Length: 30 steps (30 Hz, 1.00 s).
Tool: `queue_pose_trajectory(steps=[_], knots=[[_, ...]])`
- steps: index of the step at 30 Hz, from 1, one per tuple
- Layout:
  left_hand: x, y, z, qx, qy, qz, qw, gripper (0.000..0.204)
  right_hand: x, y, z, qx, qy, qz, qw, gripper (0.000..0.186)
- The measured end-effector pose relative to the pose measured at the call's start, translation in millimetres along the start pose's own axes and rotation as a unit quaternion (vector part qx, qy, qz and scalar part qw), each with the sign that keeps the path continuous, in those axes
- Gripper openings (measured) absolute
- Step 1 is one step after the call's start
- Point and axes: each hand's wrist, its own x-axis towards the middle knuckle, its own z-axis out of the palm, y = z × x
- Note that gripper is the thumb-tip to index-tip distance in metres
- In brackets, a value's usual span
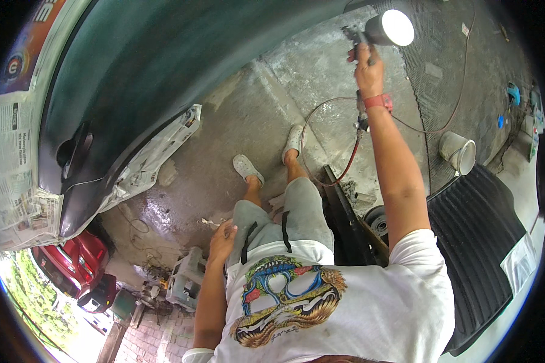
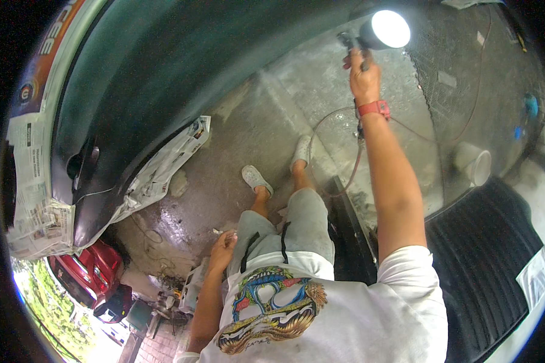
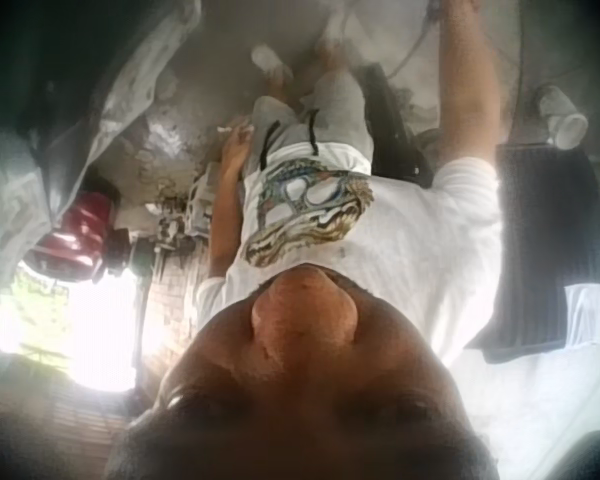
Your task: The person uses a spray gun to apply paint to a car door in a workshop. They move the spray gun in steady horizontal passes across the door surface, covering the area with multiple overlapping coats. The door is masked with newspaper to protect adjacent surfaces.
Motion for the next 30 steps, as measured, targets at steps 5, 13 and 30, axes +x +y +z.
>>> queue_pose_trajectory(steps=[5, 13, 30], knots=[[8.8, -28.6, -16.1, 0.014, -0.004, 0.037, 0.999, 0.047, -104.0, -36.8, 53.6, -0.005, -0.062, -0.033, 0.997, 0.045], [26.7, -109.9, -60.4, 0.021, 0.006, 0.043, 0.999, 0.047, -247.1, -83.0, 143.6, -0.012, -0.146, -0.091, 0.985, 0.045], [36.1, -234.0, -112.0, 0.039, 0.009, -0.009, 0.999, 0.049, -393.9, -160.5, 279.1, 0.001, -0.326, -0.16, 0.932, 0.046]])
